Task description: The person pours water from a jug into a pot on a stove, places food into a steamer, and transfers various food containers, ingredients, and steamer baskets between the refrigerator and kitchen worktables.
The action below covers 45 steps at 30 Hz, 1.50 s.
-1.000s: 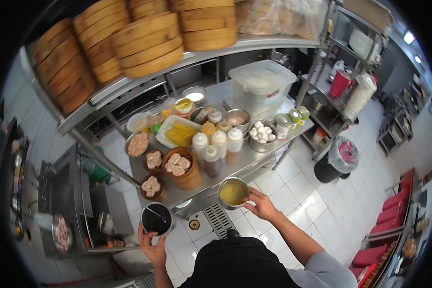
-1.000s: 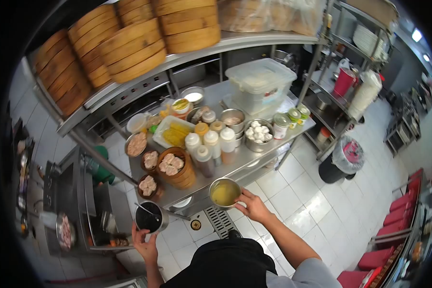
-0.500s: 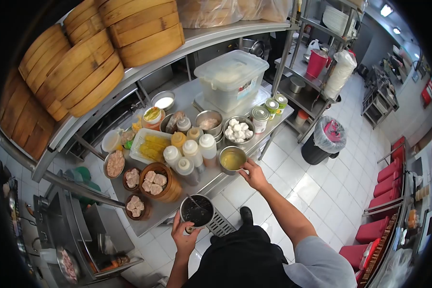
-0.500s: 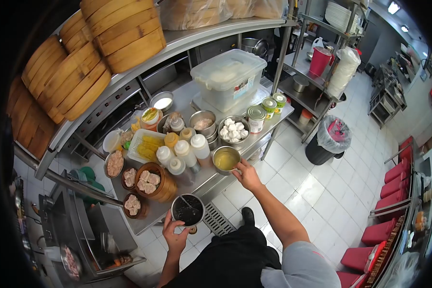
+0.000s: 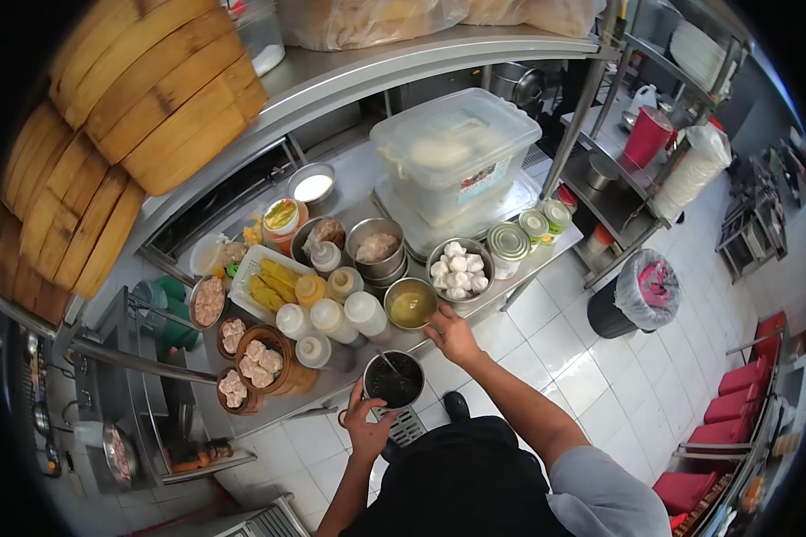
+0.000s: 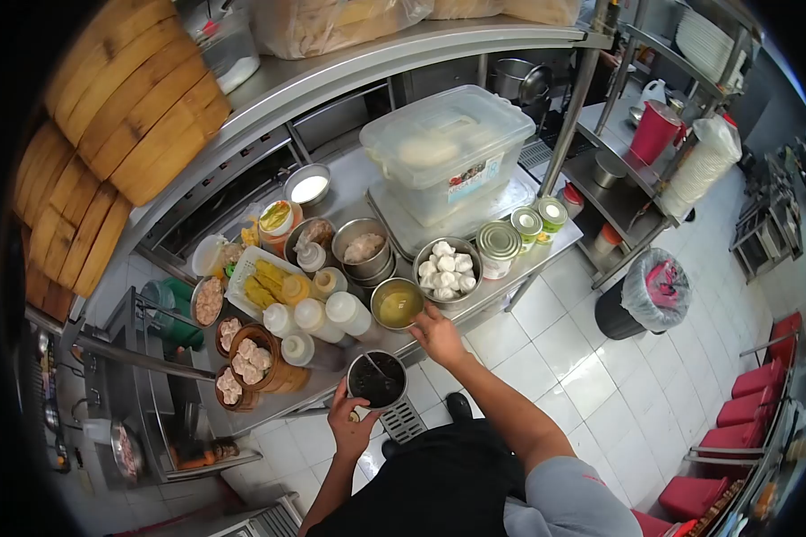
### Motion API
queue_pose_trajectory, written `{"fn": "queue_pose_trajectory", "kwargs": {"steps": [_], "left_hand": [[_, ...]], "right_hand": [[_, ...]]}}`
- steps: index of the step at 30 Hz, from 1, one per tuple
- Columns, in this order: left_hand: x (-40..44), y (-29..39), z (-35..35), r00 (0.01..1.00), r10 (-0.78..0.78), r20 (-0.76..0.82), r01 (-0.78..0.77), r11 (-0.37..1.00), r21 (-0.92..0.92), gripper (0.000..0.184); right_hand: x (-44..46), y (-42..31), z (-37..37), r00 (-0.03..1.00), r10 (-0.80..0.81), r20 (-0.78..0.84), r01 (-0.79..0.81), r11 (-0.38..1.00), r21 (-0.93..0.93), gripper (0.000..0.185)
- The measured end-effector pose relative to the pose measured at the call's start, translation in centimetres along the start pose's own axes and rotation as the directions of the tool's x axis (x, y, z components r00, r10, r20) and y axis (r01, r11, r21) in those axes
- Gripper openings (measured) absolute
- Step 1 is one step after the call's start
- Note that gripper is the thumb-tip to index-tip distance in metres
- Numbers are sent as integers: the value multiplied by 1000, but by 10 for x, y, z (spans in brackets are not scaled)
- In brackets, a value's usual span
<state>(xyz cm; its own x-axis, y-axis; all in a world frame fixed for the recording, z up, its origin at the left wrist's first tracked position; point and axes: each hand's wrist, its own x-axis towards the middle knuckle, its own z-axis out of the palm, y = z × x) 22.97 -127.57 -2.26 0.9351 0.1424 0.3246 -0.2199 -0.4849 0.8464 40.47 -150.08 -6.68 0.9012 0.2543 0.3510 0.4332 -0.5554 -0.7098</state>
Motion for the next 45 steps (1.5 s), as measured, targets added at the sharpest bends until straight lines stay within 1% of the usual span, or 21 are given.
{"fn": "queue_pose_trajectory", "kwargs": {"steps": [2,5,8,11,12,15,17,19,22,25,26,29,32,34,35,37,39,40,42,43,45], "left_hand": [[5,2,15,1000,-17,-9,17,999,35,37],[15,5,39,998,-51,-44,54,997,61,36],[25,12,57,992,-110,-65,111,994,9,34],[33,6,69,978,-96,-183,87,995,-57,36],[35,11,69,981,-87,-176,91,996,15,35],[41,2,83,982,-55,-179,74,992,104,34],[46,4,95,978,-42,-206,64,993,101,39],[54,6,110,967,-40,-252,57,996,61,39],[64,0,131,958,-63,-280,77,996,42,33],[69,-3,151,935,-77,-347,102,993,52,34],[74,-1,158,920,-86,-382,113,993,47,34],[85,0,163,898,-132,-420,200,972,121,35],[96,-15,167,902,-124,-414,215,960,181,40],[104,-26,160,879,-43,-475,157,966,203,42],[109,-31,156,857,32,-514,89,974,210,41],[89,-13,133,954,-156,-256,192,974,120,38],[52,-12,109,947,-125,-297,160,983,94,35],[32,-12,93,946,-105,-307,136,987,84,34],[-21,-37,45,845,-370,-387,432,897,87,29],[-38,-47,11,761,-391,-518,401,911,-99,22],[-57,-59,-61,626,-378,-681,499,866,-22,26]], "right_hand": [[11,2,5,998,-59,-22,59,998,2,22],[30,8,18,1000,-3,29,4,999,-38,19],[57,9,31,993,26,117,-12,993,-116,12],[90,11,39,962,92,256,-62,990,-123,19],[101,15,44,947,103,304,-59,987,-153,19],[139,59,74,872,0,489,126,966,-226,22],[159,54,75,870,45,490,77,971,-226,24],[168,38,70,891,260,372,-205,962,-181,27],[189,35,65,738,475,479,-523,851,-38,33],[193,47,73,782,424,457,-578,768,276,39],[191,48,70,835,397,381,-520,796,309,44],[190,21,36,779,414,470,-591,736,331,45],[181,27,22,915,187,358,-320,876,361,47],[177,-13,-16,831,289,476,-416,890,186,50],[172,-17,-20,905,166,392,-299,903,309,45],[151,-40,-44,970,71,234,-178,862,475,38],[117,-62,-67,972,2,235,-144,793,591,26],[97,-75,-80,932,37,361,-267,741,616,22],[54,-108,-81,853,-68,517,-297,751,589,19],[33,-114,-68,766,-178,617,-357,680,640,20],[3,-135,-43,468,-251,847,-490,724,485,37]]}}
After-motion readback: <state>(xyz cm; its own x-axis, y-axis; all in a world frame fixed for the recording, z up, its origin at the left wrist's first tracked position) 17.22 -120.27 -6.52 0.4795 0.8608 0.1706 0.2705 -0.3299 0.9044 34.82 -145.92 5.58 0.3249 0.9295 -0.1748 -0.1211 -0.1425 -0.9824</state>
